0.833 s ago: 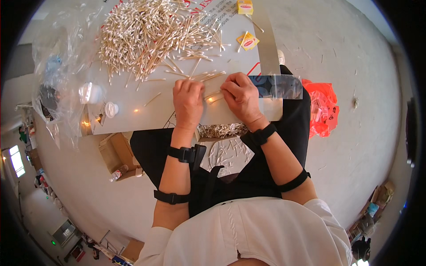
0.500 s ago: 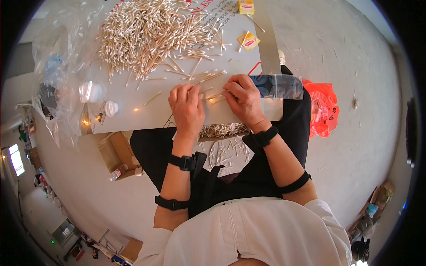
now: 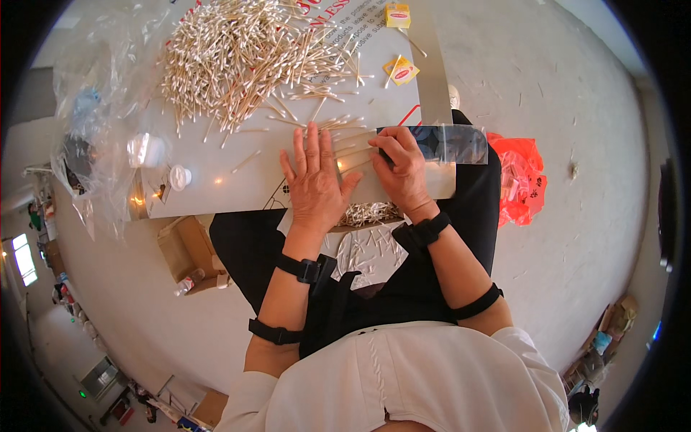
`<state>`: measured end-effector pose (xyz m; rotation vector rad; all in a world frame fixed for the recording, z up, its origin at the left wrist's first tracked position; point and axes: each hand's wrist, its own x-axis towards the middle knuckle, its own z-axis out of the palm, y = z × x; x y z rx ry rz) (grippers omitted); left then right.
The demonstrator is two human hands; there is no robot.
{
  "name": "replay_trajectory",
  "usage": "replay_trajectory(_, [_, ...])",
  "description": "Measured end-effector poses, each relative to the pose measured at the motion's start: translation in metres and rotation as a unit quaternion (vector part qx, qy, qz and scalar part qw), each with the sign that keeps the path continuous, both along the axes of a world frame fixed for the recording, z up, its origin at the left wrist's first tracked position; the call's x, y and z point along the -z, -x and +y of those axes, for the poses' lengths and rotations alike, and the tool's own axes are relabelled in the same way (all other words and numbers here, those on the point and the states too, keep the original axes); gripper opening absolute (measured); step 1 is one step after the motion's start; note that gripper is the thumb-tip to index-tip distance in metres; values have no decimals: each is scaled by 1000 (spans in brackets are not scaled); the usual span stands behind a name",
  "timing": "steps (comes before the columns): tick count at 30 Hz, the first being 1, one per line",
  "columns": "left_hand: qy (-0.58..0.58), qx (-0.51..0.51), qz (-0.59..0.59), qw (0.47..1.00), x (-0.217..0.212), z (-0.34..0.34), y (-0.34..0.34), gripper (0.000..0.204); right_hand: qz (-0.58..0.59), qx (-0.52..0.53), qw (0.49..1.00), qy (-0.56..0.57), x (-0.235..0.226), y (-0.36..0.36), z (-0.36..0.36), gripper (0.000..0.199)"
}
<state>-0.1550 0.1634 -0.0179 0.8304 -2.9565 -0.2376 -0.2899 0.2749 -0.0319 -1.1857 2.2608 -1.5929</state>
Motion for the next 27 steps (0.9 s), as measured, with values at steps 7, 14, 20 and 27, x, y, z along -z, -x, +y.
replay_trajectory(7, [11,-11,18,1000,0,-16,11,82,-4,-3,1000,11,2,0,1,21])
replay_trajectory(14, [-19,11,12,1000,-1,8,2,81,-87,33,994,49,1,0,0,30])
replay_trajectory(20, [-37,-72,218,973,11,-19,-7,59,-116,25,989,86,-3,-6,-8,33])
replay_trajectory(27, [-44,-57,200,977,-2,-54,20,21,9,-37,999,-6,-1,6,-8,27])
